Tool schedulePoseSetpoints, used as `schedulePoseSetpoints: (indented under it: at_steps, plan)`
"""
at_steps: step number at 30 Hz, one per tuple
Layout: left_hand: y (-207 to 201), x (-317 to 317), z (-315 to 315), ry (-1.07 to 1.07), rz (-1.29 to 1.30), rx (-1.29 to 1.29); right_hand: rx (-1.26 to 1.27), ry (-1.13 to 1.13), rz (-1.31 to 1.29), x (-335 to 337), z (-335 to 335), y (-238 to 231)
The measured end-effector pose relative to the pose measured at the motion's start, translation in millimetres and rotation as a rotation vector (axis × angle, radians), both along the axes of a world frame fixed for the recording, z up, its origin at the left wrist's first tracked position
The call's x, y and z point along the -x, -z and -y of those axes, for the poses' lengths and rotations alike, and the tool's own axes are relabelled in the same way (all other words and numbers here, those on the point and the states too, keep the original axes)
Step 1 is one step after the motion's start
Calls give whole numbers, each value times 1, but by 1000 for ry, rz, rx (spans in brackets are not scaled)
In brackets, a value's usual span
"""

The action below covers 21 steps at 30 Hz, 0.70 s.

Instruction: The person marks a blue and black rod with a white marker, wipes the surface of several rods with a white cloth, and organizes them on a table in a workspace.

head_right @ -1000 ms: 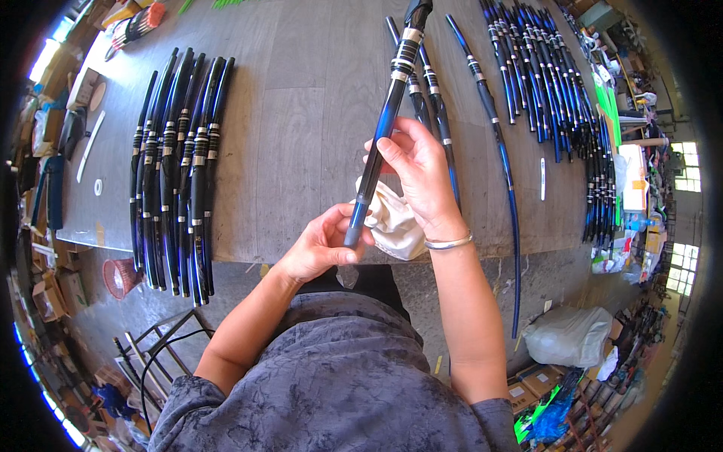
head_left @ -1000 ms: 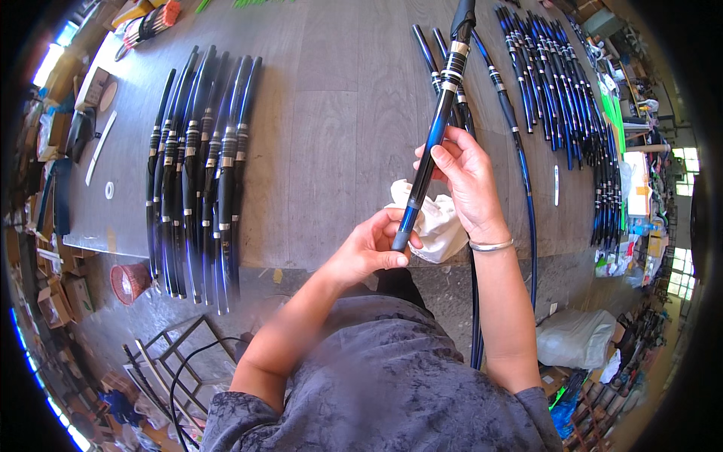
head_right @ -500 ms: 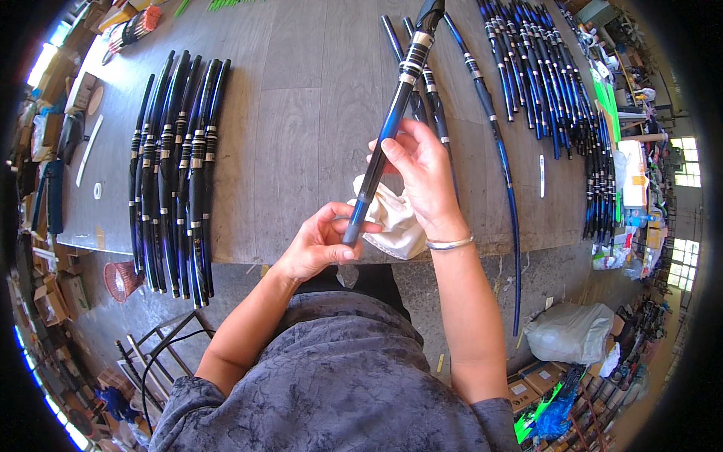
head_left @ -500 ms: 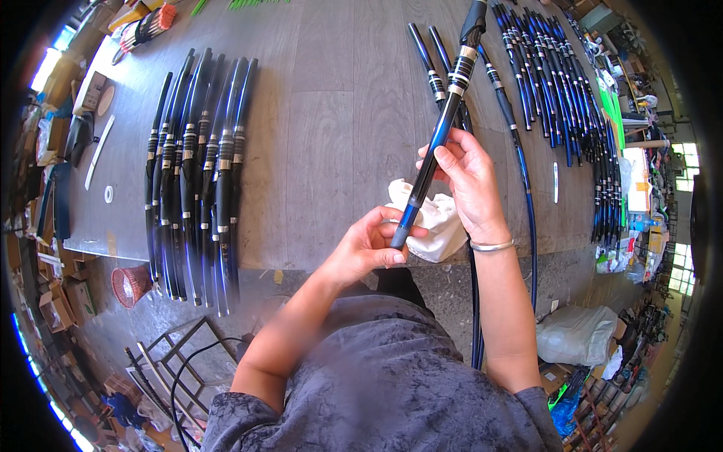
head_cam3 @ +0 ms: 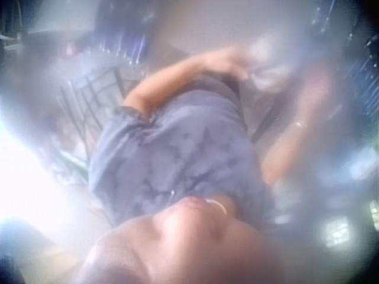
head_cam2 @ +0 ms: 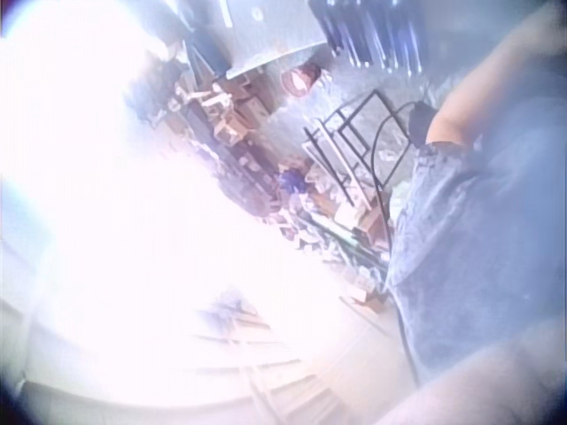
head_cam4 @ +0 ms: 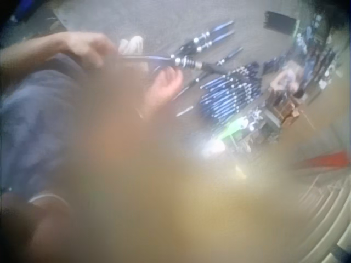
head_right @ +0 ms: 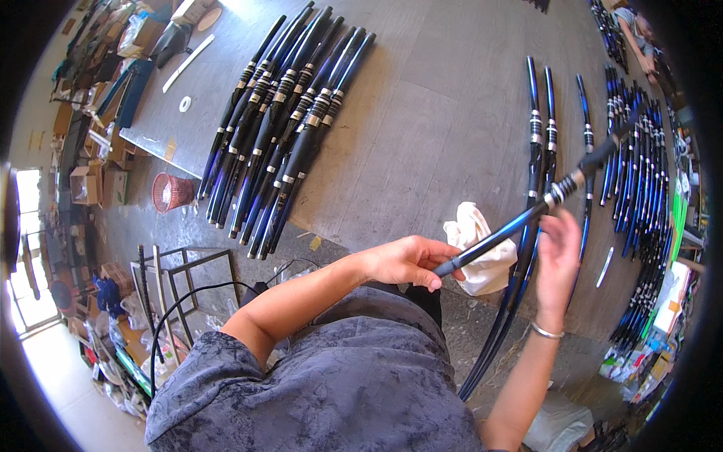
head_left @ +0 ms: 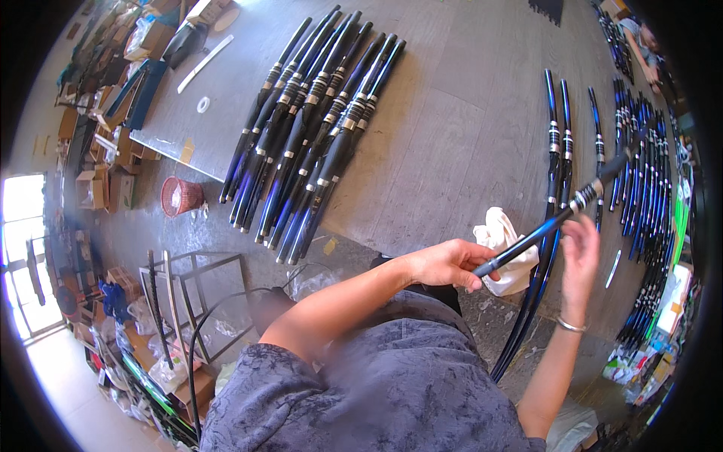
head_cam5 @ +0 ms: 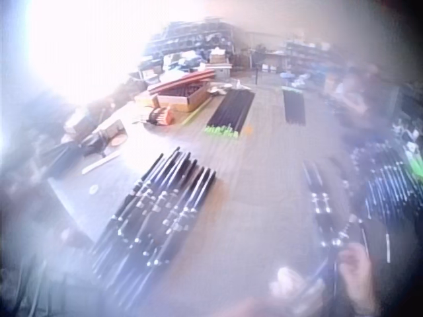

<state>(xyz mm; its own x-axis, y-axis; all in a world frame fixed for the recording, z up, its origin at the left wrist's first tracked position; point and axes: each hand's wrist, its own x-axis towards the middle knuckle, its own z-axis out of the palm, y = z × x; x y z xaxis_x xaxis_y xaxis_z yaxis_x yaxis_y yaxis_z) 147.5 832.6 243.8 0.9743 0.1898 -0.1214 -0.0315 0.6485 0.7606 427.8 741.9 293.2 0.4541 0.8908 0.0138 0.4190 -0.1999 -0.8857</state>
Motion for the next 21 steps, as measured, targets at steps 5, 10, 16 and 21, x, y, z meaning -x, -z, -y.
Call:
schedulePoseSetpoints:
  at_steps: [5,10,16,21]
  plan:
    - [-4,11,-3,141,-62,-6,19,76,1039,-78,5,-57]
    - [3,15,0,255,-8,-6,167,26,1461,-160,28,-76]
    - [-8,28,-22,371,25,-64,156,-63,1525,-202,60,-75]
    - [-40,28,-52,230,-229,-481,160,-117,1356,-155,74,-80]
